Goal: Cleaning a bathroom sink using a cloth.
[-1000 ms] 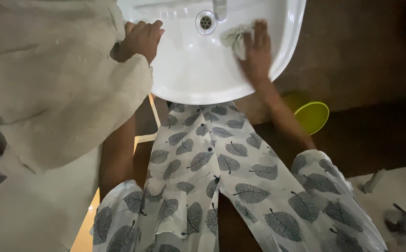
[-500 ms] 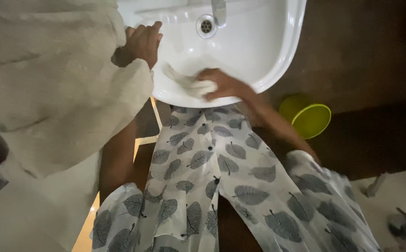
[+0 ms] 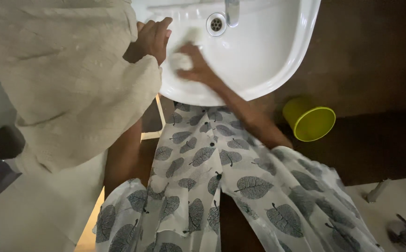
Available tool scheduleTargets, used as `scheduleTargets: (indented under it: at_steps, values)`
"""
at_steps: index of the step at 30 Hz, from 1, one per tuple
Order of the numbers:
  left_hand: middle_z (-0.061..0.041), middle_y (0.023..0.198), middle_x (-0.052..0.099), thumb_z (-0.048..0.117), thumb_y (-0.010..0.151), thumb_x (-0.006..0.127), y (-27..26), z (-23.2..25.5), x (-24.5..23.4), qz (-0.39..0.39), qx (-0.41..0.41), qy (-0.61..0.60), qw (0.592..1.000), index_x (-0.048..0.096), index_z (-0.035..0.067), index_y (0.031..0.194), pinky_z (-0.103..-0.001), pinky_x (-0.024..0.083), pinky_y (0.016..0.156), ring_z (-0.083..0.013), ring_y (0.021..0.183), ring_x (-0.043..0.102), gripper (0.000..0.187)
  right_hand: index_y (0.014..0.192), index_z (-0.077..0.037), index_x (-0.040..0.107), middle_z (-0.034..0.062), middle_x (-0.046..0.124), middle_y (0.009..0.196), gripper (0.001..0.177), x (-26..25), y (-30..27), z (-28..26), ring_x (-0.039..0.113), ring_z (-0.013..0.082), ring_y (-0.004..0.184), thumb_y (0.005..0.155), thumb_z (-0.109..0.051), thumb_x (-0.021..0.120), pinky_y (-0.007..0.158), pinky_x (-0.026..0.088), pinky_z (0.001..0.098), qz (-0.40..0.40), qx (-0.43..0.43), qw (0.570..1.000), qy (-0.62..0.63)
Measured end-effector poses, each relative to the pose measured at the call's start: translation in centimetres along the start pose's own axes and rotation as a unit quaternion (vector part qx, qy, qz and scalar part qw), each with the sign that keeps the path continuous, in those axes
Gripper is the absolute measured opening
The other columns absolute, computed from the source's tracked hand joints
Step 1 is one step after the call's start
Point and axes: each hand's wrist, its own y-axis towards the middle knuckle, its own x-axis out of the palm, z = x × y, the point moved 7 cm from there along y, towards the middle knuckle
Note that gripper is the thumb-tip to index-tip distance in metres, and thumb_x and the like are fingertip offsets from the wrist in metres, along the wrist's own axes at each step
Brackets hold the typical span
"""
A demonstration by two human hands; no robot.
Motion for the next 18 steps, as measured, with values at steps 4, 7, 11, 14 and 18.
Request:
scheduleTargets:
  at_steps: [4, 7, 11, 14, 18]
  values:
    - [-0.009, 0.102, 0.068, 0.014, 0.113, 0.059, -0.3, -1.6, 2.3, 0.026, 0.001, -0.061, 0.998, 0.063, 0.012, 0.139, -0.044, 0.048, 0.086, -0.0260, 0.091, 0.059, 0.027, 0.138, -0.004, 0.056, 0.0167, 0.055, 0.136, 0.068, 1.6, -1.1, -2.0, 0.049, 0.0292, 0.132, 0.078, -0.026, 0.079, 0.115, 0.038, 0.0434, -0.089, 0.075, 0.983, 0.146]
    - [-0.007, 0.098, 0.068, 0.005, 0.109, 0.060, -0.3, -0.3, 1.2, 0.051, 0.019, -0.106, 0.993, 0.066, 0.011, 0.132, -0.043, 0.047, 0.087, -0.0266, 0.093, 0.061, 0.025, 0.133, -0.007, 0.059, 0.0166, 0.065, 0.125, 0.061, 1.3, -6.8, 2.7, 0.061, 0.0243, 0.116, 0.076, -0.027, 0.068, 0.105, 0.046, 0.0360, -0.169, 0.253, 0.925, 0.230]
    - [-0.005, 0.095, 0.070, 0.008, 0.103, 0.068, -0.3, -1.4, 2.9, 0.081, -0.002, -0.065, 0.995, 0.070, 0.012, 0.122, -0.041, 0.044, 0.080, -0.0267, 0.091, 0.062, 0.019, 0.122, -0.010, 0.066, 0.0165, 0.068, 0.116, 0.042, -5.1, -13.2, 2.5, 0.068, 0.0240, 0.096, 0.081, -0.019, 0.063, 0.087, 0.059, 0.0364, -0.193, 0.351, 0.876, 0.269]
    - [-0.007, 0.099, 0.070, 0.009, 0.104, 0.065, -0.1, -1.9, 3.2, 0.057, 0.044, -0.053, 0.996, 0.069, 0.009, 0.124, -0.046, 0.042, 0.085, -0.0275, 0.092, 0.063, 0.020, 0.123, -0.014, 0.062, 0.0139, 0.068, 0.111, 0.045, -9.6, -16.3, 0.4, 0.069, 0.0242, 0.092, 0.078, -0.020, 0.064, 0.081, 0.063, 0.0387, -0.062, 0.419, 0.813, 0.399]
    - [-0.011, 0.105, 0.070, 0.017, 0.113, 0.058, 0.0, -0.1, 1.8, 0.013, 0.104, -0.051, 0.993, 0.066, 0.005, 0.129, -0.049, 0.040, 0.092, -0.0316, 0.098, 0.063, 0.022, 0.125, -0.003, 0.060, 0.0164, 0.067, 0.115, 0.050, -15.4, -18.9, -0.8, 0.066, 0.0273, 0.104, 0.088, -0.034, 0.071, 0.091, 0.063, 0.0402, 0.124, 0.226, 0.727, 0.636]
